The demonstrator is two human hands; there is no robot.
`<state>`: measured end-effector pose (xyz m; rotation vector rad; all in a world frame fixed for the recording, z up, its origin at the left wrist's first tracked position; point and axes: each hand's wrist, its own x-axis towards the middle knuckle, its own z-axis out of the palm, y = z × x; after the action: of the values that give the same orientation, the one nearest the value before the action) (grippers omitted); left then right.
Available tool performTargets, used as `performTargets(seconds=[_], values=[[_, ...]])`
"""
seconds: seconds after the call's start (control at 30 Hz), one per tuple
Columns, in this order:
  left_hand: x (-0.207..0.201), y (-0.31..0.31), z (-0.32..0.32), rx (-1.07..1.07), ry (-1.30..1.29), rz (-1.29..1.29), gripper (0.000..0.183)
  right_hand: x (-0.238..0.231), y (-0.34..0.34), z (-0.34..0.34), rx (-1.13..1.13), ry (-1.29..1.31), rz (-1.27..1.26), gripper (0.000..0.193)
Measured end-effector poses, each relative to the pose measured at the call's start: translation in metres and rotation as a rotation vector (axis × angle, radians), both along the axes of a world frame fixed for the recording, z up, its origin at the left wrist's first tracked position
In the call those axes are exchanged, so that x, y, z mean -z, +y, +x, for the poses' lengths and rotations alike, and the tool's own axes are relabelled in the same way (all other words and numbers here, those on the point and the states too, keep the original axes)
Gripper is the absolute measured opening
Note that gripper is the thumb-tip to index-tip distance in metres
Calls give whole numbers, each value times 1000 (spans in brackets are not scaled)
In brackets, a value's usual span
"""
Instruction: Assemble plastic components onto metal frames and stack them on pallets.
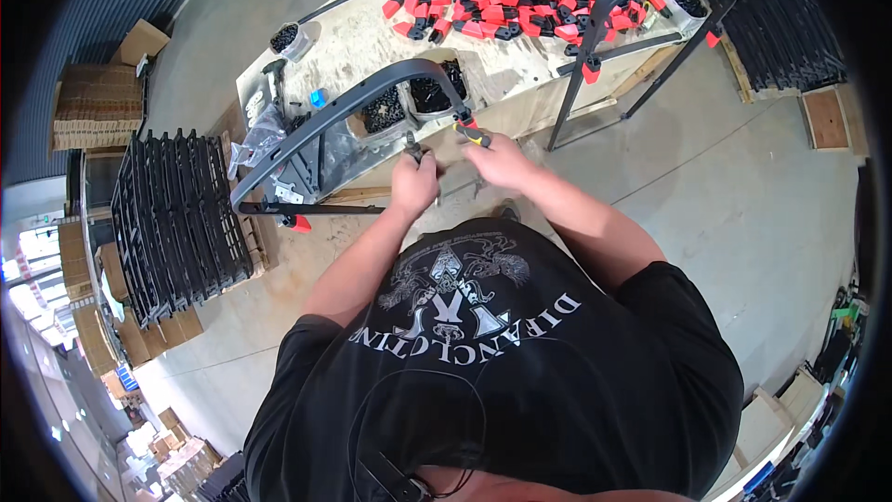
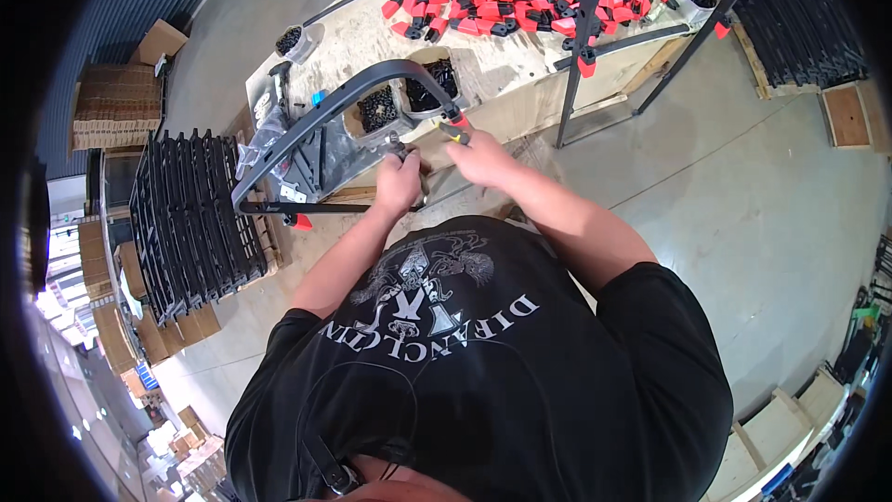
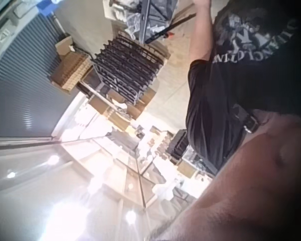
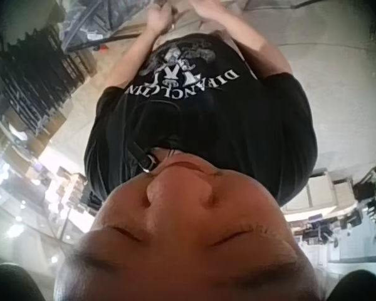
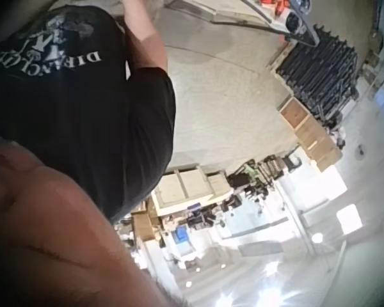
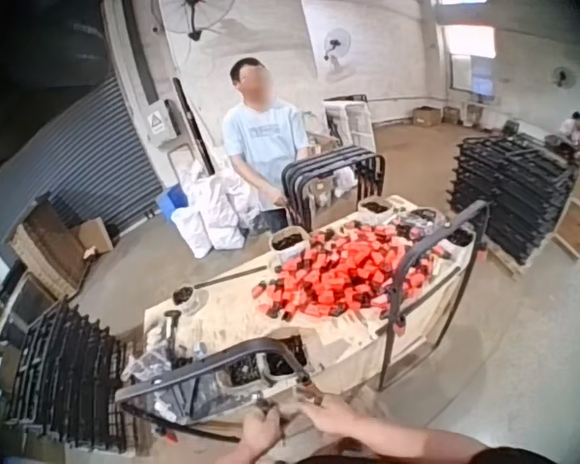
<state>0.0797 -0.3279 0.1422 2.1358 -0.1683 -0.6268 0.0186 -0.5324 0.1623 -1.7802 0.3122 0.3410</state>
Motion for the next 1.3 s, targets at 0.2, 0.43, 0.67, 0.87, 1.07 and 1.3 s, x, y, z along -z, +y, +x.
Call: performTargets(seconds=[0.2,0.43,0.67,0.87,1.07,1.3], values=[[-20,-54,7,-212,369,-133,57,66,-65,12,434,-152,-103,44],[-17,-78,13,-312,517,-332,61,54,-66,54,636,-81,445,29],[-28,-76,22,-325,638,-441,44,67,-53,66,656,56,618,24],[-38,-80,28,-247,678,-491,26,86,-57,72,683,15,482,29],[-37,-77,29,-217,683,-504,23,92,-59,70,622,77,458,38],[-34,-74,46,-256,797,-572,23,104,-63,66,571,-71,345,35]])
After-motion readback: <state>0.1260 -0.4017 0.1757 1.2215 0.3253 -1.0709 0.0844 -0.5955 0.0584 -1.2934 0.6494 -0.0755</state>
